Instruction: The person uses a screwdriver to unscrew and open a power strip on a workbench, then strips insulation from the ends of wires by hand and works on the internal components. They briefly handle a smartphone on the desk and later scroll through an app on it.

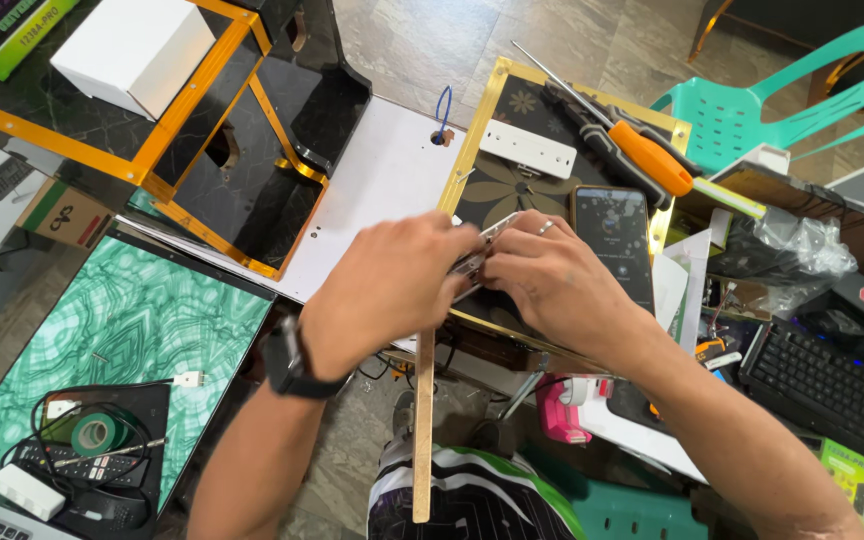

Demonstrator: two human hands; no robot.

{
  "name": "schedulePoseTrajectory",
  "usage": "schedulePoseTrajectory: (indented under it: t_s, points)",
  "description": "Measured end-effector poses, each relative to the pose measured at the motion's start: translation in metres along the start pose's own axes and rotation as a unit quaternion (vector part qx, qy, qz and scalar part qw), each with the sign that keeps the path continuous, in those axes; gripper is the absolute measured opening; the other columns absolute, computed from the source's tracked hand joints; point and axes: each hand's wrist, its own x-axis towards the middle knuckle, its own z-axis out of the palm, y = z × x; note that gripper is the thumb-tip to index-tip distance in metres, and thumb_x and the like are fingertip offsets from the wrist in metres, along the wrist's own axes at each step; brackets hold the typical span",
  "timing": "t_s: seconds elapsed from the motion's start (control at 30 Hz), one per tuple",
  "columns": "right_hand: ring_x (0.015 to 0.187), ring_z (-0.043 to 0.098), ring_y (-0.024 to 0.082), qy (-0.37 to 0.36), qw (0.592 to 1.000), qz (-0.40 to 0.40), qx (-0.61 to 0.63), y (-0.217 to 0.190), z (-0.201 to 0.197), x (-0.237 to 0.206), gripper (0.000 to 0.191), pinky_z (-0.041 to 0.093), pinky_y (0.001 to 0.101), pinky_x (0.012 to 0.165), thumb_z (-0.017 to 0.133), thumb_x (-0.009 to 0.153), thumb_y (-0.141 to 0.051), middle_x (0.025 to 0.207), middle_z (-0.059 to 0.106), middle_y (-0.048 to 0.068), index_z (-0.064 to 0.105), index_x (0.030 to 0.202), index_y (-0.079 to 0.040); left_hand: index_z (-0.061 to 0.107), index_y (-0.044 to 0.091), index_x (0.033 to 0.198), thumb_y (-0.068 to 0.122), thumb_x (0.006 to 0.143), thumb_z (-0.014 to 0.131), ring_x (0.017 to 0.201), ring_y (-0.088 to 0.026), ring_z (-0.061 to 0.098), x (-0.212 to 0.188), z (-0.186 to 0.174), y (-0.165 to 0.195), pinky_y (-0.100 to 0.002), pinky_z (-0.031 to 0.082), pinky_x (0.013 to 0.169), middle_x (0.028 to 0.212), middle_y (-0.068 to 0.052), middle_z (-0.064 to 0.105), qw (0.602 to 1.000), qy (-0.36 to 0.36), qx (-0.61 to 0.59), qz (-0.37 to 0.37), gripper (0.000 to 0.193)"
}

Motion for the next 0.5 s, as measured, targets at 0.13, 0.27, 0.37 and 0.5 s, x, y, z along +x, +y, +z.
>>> schedulePoseTrajectory:
  t_s: [0.13, 0.27, 0.37, 0.5]
  points:
    - [0.102, 0.066, 0.029, 0.012, 0.999, 0.015, 0.033, 0.004, 0.0, 0.001, 0.017, 0.05, 0.0427, 0.09, 0.072, 0.074, 0.004, 0.088, 0.067, 0.007, 0.069, 0.088, -0.005, 0.067, 0.005, 0.086, 0.015, 0.077, 0.076, 0.085, -0.038, 0.07, 0.022, 0.002, 0.001, -0.048, 0.056, 0.072, 0.089, -0.015, 0.07, 0.997, -0.057, 0.041, -0.03, 0.015]
    - [0.099, 0.067, 0.03, 0.021, 0.999, 0.012, 0.044, 0.003, 0.001, 0.003, 0.019, 0.051, 0.043, 0.088, 0.072, 0.073, 0.005, 0.088, 0.069, 0.007, 0.07, 0.089, -0.005, 0.069, 0.007, 0.087, 0.015, 0.076, 0.077, 0.087, -0.037, 0.071, 0.034, 0.009, 0.002, -0.047, 0.057, 0.072, 0.089, -0.014, 0.072, 0.994, -0.079, 0.074, -0.024, 0.016]
    - [0.098, 0.066, 0.031, 0.03, 0.998, 0.018, 0.045, 0.001, 0.001, 0.003, 0.018, 0.05, 0.0433, 0.088, 0.076, 0.075, 0.002, 0.09, 0.07, 0.008, 0.071, 0.091, -0.004, 0.067, 0.006, 0.092, 0.018, 0.075, 0.079, 0.083, -0.036, 0.072, 0.037, 0.019, 0.007, -0.046, 0.057, 0.068, 0.088, -0.013, 0.072, 0.992, -0.07, 0.095, -0.034, 0.024]
    - [0.098, 0.066, 0.033, 0.035, 0.998, 0.015, 0.051, 0.0, 0.003, 0.003, 0.017, 0.05, 0.0441, 0.089, 0.078, 0.077, -0.001, 0.093, 0.07, 0.009, 0.07, 0.093, -0.003, 0.066, 0.007, 0.091, 0.025, 0.071, 0.082, 0.08, -0.032, 0.073, 0.045, 0.031, 0.006, -0.044, 0.057, 0.066, 0.084, -0.012, 0.073, 0.988, -0.071, 0.129, -0.045, 0.031]
